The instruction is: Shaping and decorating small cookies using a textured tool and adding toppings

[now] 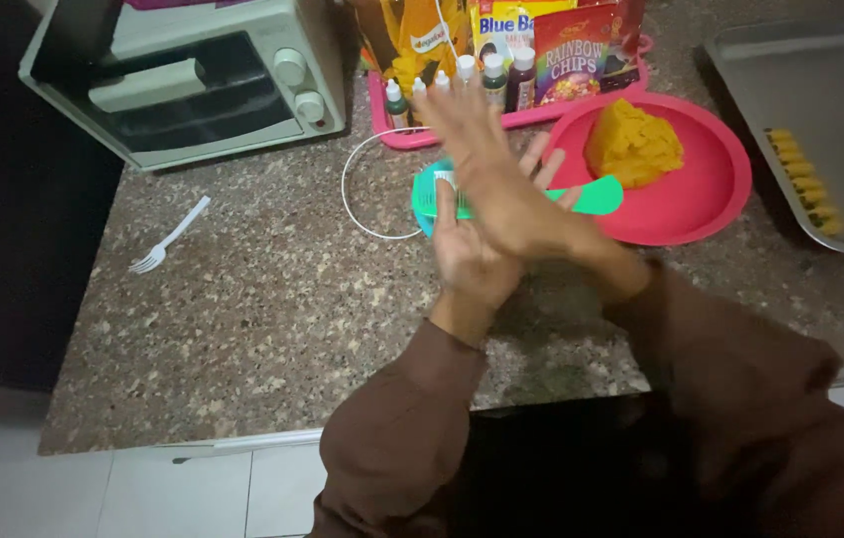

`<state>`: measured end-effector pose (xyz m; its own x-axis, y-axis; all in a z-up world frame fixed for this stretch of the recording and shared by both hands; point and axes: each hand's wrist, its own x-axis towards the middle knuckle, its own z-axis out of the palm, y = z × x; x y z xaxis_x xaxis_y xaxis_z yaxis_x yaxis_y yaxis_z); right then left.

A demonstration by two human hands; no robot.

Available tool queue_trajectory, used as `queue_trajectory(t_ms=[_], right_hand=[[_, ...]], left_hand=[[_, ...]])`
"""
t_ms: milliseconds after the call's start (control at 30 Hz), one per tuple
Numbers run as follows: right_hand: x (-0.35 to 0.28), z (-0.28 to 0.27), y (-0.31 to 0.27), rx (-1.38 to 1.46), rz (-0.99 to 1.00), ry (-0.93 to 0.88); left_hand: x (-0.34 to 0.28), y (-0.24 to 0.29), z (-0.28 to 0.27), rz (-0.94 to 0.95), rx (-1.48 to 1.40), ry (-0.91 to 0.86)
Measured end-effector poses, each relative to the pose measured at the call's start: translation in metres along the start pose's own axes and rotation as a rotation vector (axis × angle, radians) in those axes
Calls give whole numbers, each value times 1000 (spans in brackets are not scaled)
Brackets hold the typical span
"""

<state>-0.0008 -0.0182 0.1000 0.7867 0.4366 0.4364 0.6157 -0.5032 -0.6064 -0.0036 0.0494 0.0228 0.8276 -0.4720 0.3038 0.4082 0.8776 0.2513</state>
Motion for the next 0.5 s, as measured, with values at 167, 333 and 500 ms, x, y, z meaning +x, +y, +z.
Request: queue_trajectory(t_ms=[167, 333, 500], right_hand=[[4, -21, -4, 21, -79, 37], [-19, 14, -27, -136, 28, -78], [-30, 40, -33, -121, -324, 14]], left_hand=[[-5, -1, -24, -117, -372, 20], [-2, -4, -7, 319, 118, -7], [8, 8, -42, 9, -158, 84]])
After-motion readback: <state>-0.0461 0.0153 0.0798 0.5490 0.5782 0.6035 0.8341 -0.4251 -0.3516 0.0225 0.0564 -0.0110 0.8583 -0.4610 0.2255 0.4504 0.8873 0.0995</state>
